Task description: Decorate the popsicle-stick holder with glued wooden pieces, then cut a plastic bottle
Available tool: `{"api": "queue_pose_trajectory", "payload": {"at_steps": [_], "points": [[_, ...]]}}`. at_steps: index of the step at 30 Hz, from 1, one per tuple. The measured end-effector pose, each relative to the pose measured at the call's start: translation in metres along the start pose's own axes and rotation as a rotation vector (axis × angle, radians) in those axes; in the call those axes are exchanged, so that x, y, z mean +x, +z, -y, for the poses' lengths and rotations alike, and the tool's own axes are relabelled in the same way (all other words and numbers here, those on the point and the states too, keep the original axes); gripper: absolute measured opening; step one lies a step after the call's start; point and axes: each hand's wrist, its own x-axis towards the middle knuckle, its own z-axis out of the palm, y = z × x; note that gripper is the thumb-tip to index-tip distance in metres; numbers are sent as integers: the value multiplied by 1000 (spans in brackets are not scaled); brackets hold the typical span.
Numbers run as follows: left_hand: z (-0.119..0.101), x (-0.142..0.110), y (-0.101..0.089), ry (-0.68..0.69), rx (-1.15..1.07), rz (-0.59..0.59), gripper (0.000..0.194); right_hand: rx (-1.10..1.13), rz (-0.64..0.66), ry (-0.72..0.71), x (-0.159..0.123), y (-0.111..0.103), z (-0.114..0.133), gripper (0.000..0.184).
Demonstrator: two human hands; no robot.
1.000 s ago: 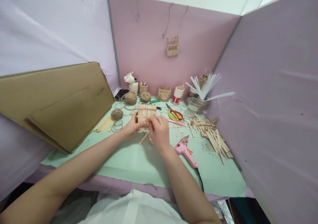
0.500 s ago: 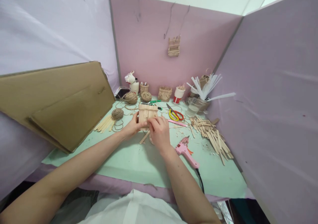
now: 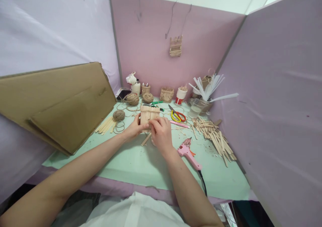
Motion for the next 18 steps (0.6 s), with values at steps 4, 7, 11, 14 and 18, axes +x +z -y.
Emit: {"api": "queue_pose_trajectory", "payload": {"at_steps": [4,7,11,14,18], "points": [[0,0,0,-7,4,3,91,0,-59,-3,0,-3,2,18],[0,0,0,-11,-1,12,92,-9,-35,0,-1,-2,1,20],[-1,-1,0,-12,-14,25,93,-17,12,6,-2,-1,0,22],[0,-1,0,-14,-2,21,92,-10,4,13,-3,-1,0,23],[1,1,-1,-7,6,20,90,-10,-18,16,-4,-1,-1,24]]}}
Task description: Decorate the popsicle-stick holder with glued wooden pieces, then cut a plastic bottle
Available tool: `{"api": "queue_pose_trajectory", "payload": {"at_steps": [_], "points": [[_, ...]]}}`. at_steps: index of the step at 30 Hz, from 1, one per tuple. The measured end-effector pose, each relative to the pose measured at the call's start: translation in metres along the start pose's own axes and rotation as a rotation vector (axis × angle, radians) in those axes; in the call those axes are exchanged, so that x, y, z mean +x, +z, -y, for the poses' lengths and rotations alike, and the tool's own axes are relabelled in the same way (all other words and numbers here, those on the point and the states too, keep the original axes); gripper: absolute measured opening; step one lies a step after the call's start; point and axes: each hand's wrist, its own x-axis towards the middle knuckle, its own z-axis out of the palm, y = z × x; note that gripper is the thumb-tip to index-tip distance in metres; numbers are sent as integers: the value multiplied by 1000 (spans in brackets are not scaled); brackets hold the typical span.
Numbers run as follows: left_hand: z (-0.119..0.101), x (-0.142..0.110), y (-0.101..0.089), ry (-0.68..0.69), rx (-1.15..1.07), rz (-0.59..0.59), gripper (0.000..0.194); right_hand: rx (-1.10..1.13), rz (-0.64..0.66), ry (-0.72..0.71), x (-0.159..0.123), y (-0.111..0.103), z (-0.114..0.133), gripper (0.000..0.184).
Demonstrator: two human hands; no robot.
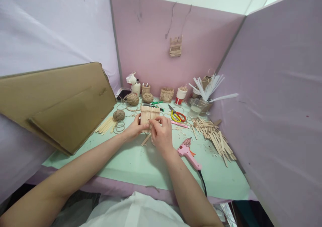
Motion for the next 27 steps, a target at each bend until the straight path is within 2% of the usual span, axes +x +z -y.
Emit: {"api": "queue_pose_trajectory", "payload": {"at_steps": [11,23,27], "points": [[-1,-2,1,-7,-41,20,91,-1,55,31,-1,0,1,26],[-5,-4,2,-31,-33,13,87,-28,0,9,-4,-1,2,27],[-4,-3,3,-28,-45,26,86,-52,26,25,-4,-1,2,27]]}}
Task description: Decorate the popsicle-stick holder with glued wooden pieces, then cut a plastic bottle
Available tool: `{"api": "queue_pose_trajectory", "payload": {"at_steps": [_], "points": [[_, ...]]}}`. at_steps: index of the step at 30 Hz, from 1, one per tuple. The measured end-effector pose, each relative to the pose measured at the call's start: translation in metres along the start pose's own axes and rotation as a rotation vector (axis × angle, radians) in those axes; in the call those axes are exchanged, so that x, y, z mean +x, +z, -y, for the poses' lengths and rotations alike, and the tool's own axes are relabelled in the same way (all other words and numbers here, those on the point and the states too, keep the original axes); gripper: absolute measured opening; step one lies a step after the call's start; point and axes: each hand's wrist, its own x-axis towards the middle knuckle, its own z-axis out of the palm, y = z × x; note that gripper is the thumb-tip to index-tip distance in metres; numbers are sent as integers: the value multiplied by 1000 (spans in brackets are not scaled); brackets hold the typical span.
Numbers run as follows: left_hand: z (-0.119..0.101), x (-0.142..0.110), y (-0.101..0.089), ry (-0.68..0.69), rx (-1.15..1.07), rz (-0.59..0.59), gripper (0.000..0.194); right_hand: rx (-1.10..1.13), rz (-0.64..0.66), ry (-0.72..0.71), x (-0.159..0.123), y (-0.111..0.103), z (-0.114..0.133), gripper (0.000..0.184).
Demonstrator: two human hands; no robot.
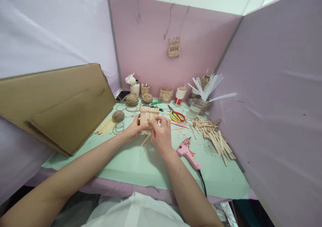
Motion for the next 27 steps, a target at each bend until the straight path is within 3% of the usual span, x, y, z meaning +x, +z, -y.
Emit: {"api": "queue_pose_trajectory", "payload": {"at_steps": [13,17,20,24,27], "points": [[-6,-3,3,-48,-46,10,84,6,-49,0,0,-1,1,29],[-7,-3,2,-73,-80,32,77,75,-242,34,-2,-8,3,25],[-11,-3,0,-91,-130,80,70,189,-322,187,-3,-10,0,19],[-15,-1,-3,-99,-182,141,68,451,-191,520,-5,-3,-11,16],[-16,2,-5,-68,-194,122,68,616,-88,655,-6,6,-19,24]]}}
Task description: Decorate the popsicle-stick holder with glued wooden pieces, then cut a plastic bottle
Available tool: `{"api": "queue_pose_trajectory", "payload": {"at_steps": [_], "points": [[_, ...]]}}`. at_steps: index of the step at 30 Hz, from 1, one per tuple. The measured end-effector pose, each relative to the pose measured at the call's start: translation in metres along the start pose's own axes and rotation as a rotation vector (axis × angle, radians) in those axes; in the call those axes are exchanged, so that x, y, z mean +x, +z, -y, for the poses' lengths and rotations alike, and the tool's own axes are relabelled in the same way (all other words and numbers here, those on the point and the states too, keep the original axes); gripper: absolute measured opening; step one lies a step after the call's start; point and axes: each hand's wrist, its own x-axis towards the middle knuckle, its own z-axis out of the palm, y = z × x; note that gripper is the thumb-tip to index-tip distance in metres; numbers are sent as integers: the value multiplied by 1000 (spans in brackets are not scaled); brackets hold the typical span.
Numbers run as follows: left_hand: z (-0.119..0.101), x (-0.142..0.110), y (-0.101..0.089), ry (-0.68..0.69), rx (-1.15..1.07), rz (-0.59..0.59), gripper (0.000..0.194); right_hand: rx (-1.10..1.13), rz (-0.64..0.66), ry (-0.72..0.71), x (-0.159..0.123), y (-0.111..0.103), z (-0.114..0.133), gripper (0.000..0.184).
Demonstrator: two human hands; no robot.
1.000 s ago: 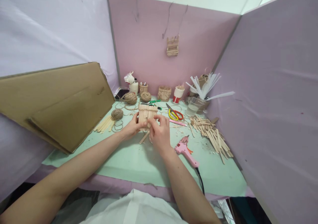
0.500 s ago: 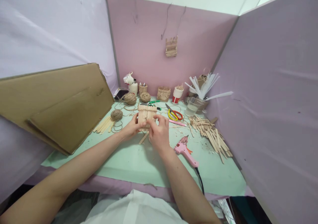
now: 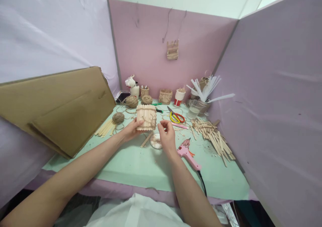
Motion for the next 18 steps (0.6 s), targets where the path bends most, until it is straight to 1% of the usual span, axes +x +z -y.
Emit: {"api": "queue_pose_trajectory", "payload": {"at_steps": [4,8,12,15,18], "points": [[2,3,-4,28,6,-41,69,23,70,54,1,4,-6,32],[4,5,-5,55,13,-50,71,-12,87,62,-1,5,-5,37],[4,5,-5,55,14,-42,71,-25,77,9,-3,5,1,27],[5,4,-5,40,6,-16,67,-25,65,-33,-5,4,7,18],[7,6,-8,28,1,-13,62,-58,59,-94,-7,3,12,14]]}}
